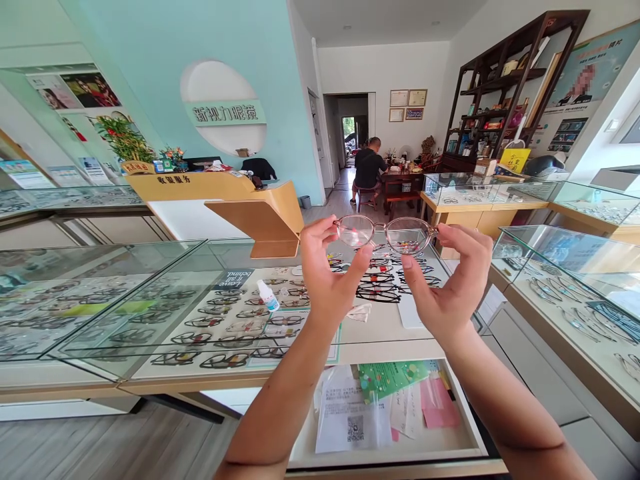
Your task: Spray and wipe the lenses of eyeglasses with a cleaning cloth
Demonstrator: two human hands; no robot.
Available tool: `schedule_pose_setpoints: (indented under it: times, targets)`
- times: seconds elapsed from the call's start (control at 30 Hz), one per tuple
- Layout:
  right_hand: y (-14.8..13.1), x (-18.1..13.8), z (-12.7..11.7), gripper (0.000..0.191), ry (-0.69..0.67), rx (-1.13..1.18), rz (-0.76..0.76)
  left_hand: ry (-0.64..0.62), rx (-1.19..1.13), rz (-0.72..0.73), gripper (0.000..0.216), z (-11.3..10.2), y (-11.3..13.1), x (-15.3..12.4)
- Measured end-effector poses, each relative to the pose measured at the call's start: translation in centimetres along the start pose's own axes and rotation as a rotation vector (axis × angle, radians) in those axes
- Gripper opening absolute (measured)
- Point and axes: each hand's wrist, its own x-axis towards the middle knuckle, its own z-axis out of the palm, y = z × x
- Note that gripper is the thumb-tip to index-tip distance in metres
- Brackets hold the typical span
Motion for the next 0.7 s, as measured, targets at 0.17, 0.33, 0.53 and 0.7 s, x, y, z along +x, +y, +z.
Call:
schedule_pose_setpoints:
  times: [0.17, 0.33, 0.53, 0.7]
  targets:
    - [-0.3, 0.3, 0.0, 0.055, 0.051, -0.085, -0.133, -0.05, -0.114, -0.105, 0.062, 0.5, -0.6, -0.1]
    - [-0.2, -0.1, 0.2, 0.059, 0.029, -0.028, -0.064, 0.01, -0.01, -0.019, 0.062, 0.6, -0.4, -0.2]
    - [0.4, -1.1, 0.9, 0.054, -0.13, 0.325, 0.352, 0.177, 0.307, 0.273, 0.066, 0.4, 1.0, -0.4]
    - [0.3, -1.1, 0.9, 0.046, -0.174, 0.503, 0.516, 0.214, 0.378, 0.34, 0.068, 0.4, 1.5, -0.4]
